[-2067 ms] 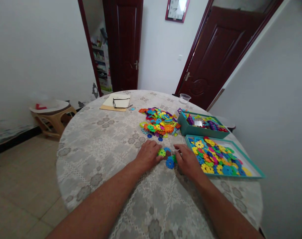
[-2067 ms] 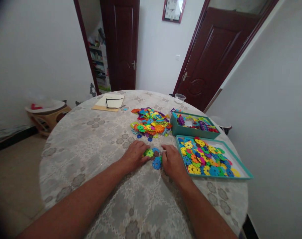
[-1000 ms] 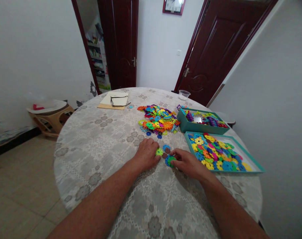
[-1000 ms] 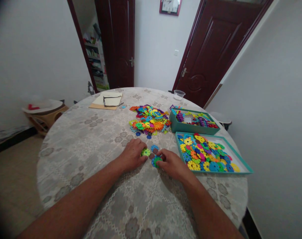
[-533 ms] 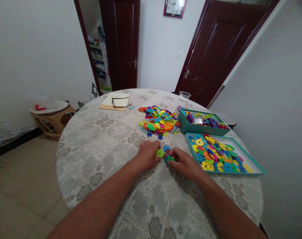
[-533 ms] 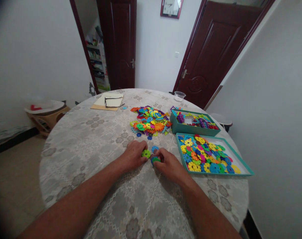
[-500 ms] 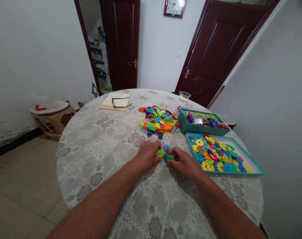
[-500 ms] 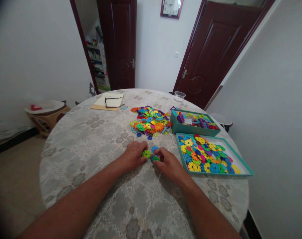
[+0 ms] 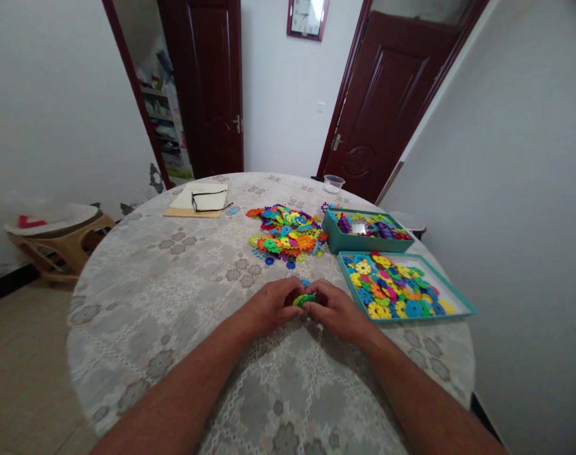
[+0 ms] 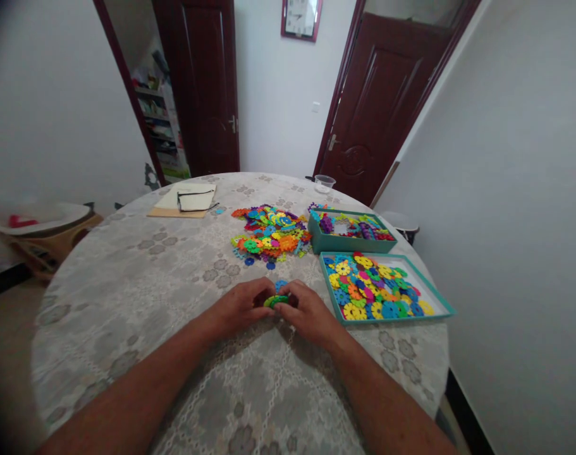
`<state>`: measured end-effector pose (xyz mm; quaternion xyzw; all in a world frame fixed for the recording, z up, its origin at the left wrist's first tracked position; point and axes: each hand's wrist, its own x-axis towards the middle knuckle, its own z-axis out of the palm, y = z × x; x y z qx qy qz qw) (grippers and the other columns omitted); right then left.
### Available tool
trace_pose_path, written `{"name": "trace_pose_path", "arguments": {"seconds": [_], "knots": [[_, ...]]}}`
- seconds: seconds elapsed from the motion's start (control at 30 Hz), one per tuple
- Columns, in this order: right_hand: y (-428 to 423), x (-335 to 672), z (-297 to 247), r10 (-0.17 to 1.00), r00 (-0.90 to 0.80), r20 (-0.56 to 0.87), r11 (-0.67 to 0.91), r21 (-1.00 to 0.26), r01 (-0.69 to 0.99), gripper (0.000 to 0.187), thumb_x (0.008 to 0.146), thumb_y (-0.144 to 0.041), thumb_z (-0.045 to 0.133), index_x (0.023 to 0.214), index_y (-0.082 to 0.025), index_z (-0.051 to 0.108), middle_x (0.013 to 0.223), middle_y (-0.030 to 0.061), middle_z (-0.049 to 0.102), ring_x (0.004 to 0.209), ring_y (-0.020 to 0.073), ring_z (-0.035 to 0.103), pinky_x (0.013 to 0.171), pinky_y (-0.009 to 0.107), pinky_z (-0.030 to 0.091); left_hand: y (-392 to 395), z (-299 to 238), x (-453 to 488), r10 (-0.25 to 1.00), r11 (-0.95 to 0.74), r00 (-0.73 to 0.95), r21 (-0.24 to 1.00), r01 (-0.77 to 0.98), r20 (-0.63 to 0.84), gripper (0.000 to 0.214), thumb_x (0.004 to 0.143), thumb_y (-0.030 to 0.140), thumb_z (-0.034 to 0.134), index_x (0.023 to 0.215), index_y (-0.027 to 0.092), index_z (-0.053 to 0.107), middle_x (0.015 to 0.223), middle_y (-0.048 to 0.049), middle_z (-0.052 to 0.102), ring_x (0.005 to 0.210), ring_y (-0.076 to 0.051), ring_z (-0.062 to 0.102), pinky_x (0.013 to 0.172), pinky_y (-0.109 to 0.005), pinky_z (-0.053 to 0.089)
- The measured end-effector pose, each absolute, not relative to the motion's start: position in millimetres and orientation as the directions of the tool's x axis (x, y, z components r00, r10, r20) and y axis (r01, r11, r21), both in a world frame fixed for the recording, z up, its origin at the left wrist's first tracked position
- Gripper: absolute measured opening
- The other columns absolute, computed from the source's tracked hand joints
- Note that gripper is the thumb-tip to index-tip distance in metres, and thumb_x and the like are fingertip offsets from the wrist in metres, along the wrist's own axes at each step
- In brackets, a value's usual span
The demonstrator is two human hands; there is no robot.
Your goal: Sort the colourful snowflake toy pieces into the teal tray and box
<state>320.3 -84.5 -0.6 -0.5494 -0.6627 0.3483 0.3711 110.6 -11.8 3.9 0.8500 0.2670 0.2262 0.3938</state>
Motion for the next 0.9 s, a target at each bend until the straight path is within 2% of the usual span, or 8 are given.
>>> {"name": "trace_pose_path", "arguments": {"seconds": [0.13,0.23,0.37,0.5,0.6,0.73,0.8,0.9], "knots": [[-82.3,320.3,-3.2,0.993,-0.121,0.001,0.035,-0.960,0.278,0.021,0.091,-0.038,0.068,0.104,-0.022,0.063,0.082,-0.0013,0.064,0.069,0.0151,0.059,0.061,0.027,0.046,-9.5,8.8,108.2,0.639,-0.371,0.755,0.918,0.136,0.146,0.024,0.090,0.031,0.066,0.110,0.019,0.069,0.099,-0.0045,0.074,0.089,-0.019,0.065,0.081,-0.031,0.051],[-84.5,321.8,4.5,0.989,-0.142,0.034,0.081,-0.936,0.342,0.019,0.093,-0.040,0.066,0.099,-0.022,0.064,0.079,-0.0024,0.063,0.068,0.0146,0.057,0.061,0.026,0.044,-7.5,12.2,108.5,0.638,-0.420,0.748,0.897,0.138,0.184,0.022,0.094,0.034,0.063,0.106,0.020,0.076,0.104,-0.0063,0.076,0.096,-0.021,0.068,0.089,-0.035,0.052],[-86.0,335.4,22.3,0.967,-0.056,0.248,0.225,-0.733,0.642,0.012,0.095,-0.034,0.063,0.093,-0.023,0.064,0.084,0.0004,0.064,0.076,0.0172,0.057,0.069,0.029,0.044,-5.3,15.6,105.3,0.664,-0.531,0.724,0.800,0.282,0.185,0.025,0.093,0.037,0.064,0.110,0.024,0.076,0.101,-0.0049,0.074,0.092,-0.021,0.067,0.087,-0.034,0.051],[-79.5,378.0,28.9,0.859,0.144,0.490,0.108,-0.450,0.886,0.009,0.095,-0.028,0.057,0.096,-0.022,0.064,0.096,0.0079,0.066,0.092,0.0237,0.059,0.085,0.034,0.045,-1.1,16.5,90.8,0.670,-0.605,0.735,0.652,0.458,0.105,0.034,0.086,0.033,0.070,0.120,0.027,0.070,0.112,-0.0053,0.070,0.105,-0.024,0.063,0.096,-0.036,0.049],[-76.7,423.3,23.7,0.788,0.273,0.551,-0.108,-0.314,0.943,0.016,0.093,-0.024,0.052,0.103,-0.019,0.065,0.104,0.0133,0.066,0.103,0.0286,0.058,0.094,0.039,0.044,2.7,14.1,79.5,0.668,-0.634,0.743,0.561,0.532,0.050,0.041,0.081,0.028,0.072,0.122,0.028,0.068,0.123,-0.0065,0.066,0.118,-0.027,0.059,0.103,-0.038,0.045],[-77.6,461.5,15.5,0.719,0.397,0.570,-0.348,-0.199,0.916,0.025,0.093,-0.021,0.051,0.110,-0.014,0.068,0.108,0.0188,0.065,0.108,0.0331,0.056,0.097,0.044,0.042,5.4,9.9,73.4,0.671,-0.644,0.742,0.503,0.576,0.010,0.035,0.079,0.027,0.070,0.114,0.026,0.069,0.118,-0.0067,0.065,0.111,-0.026,0.060,0.098,-0.037,0.046],[-76.9,461.0,14.3,0.699,0.387,0.601,-0.351,-0.184,0.918,0.026,0.094,-0.019,0.048,0.110,-0.013,0.068,0.108,0.0197,0.066,0.110,0.0340,0.056,0.099,0.045,0.041,6.2,8.5,73.0,0.664,-0.650,0.747,0.500,0.572,0.009,0.029,0.081,0.028,0.068,0.110,0.026,0.069,0.114,-0.0059,0.066,0.107,-0.025,0.061,0.095,-0.035,0.046],[-73.9,443.4,14.2,0.715,0.282,0.640,-0.217,-0.180,0.959,0.026,0.096,-0.018,0.045,0.110,-0.015,0.068,0.111,0.0181,0.067,0.112,0.0324,0.056,0.103,0.044,0.040,7.2,7.7,73.1,0.662,-0.647,0.749,0.506,0.570,0.003,0.025,0.085,0.029,0.064,0.109,0.026,0.069,0.112,-0.0050,0.067,0.104,-0.024,0.062,0.091,-0.034,0.046]]}}
